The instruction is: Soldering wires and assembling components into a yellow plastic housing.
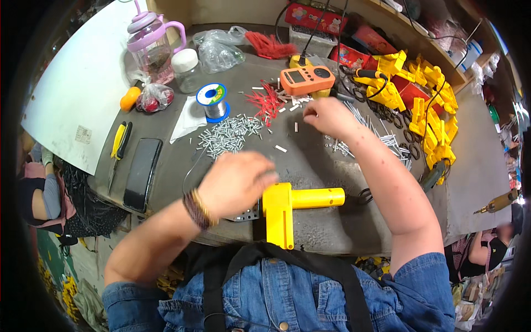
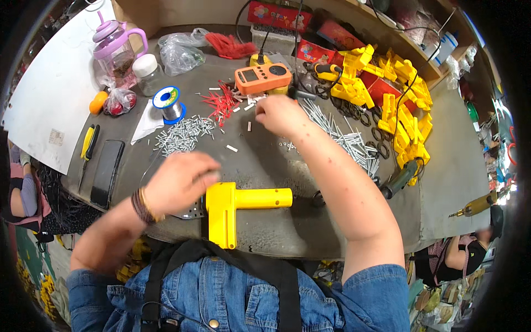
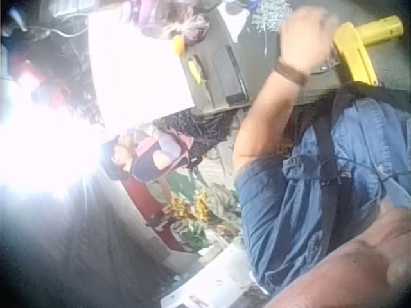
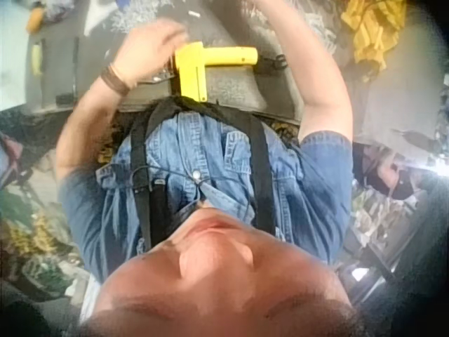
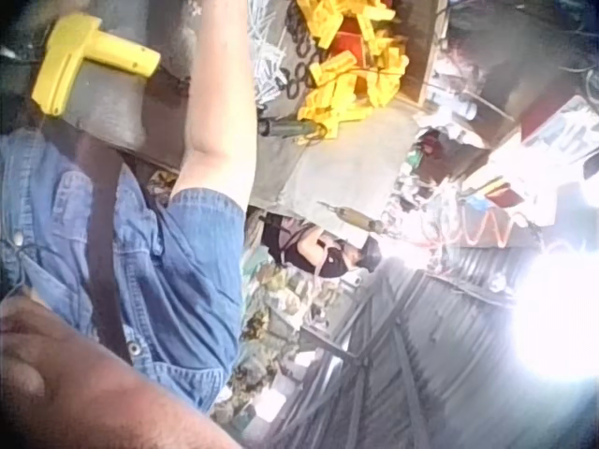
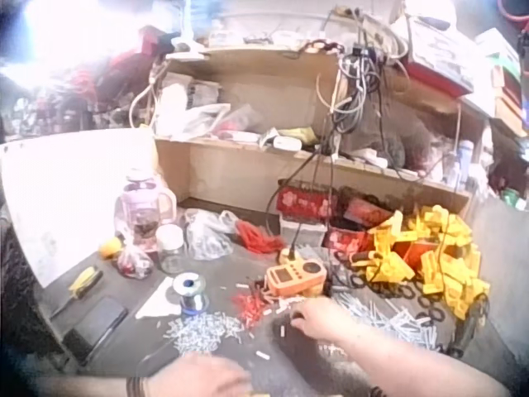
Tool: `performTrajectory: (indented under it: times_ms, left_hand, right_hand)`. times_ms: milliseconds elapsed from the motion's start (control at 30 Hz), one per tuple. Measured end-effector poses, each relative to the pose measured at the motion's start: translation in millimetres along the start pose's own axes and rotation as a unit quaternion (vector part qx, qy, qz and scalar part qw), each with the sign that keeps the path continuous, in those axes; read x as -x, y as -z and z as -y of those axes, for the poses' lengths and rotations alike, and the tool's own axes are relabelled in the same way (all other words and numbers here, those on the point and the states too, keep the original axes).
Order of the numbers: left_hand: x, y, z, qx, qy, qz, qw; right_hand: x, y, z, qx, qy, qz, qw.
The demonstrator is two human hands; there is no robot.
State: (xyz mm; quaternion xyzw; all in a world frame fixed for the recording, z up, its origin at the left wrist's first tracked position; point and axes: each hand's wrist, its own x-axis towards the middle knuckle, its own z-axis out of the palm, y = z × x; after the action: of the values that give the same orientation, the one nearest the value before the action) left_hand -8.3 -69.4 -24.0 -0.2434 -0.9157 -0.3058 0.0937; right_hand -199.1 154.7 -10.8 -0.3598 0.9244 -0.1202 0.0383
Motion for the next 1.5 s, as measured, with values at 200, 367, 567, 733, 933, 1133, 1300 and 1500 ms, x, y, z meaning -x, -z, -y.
performTrajectory:
  times_ms: [200, 367, 567, 733, 933, 1133, 1300, 1500]
  left_hand:
    - [-55.6, 1.7, 53.1, -0.181, 0.055, -0.002, 0.982]
    - [-64.5, -9.7, 63.6, -0.223, 0.064, 0.020, 0.972]
    - [-73.2, -7.7, 68.8, -0.259, 0.009, 0.042, 0.965]
    - [-71.2, -15.0, 65.9, -0.162, 0.019, 0.019, 0.986]
    - [-80.3, -26.1, 51.5, -0.199, 0.085, 0.071, 0.974]
    - [-60.3, -28.5, 59.3, -0.221, 0.089, -0.007, 0.971]
    - [-10.7, -3.1, -8.4, 0.066, -0.050, -0.038, 0.996]
    - [66.1, 1.3, -60.1, 0.054, -0.095, 0.000, 0.994]
  right_hand:
    - [-11.8, -10.9, 39.5, -0.101, 0.028, 0.047, 0.993]
    - [-31.5, -37.6, 70.7, 0.004, -0.025, 0.090, 0.996]
    - [-3.6, -9.4, 79.5, -0.079, -0.007, 0.041, 0.996]
    - [92.8, 21.1, 98.7, -0.287, 0.068, 0.051, 0.954]
    - [176.4, -1.8, 127.2, -0.297, 0.176, 0.041, 0.938]
    - [186.7, -10.5, 138.7, -0.097, 0.348, -0.099, 0.927]
    - [194.4, -4.3, 116.4, -0.034, 0.360, -0.137, 0.922]
    - [143.4, 5.6, 85.0, -0.130, 0.214, -0.164, 0.954]
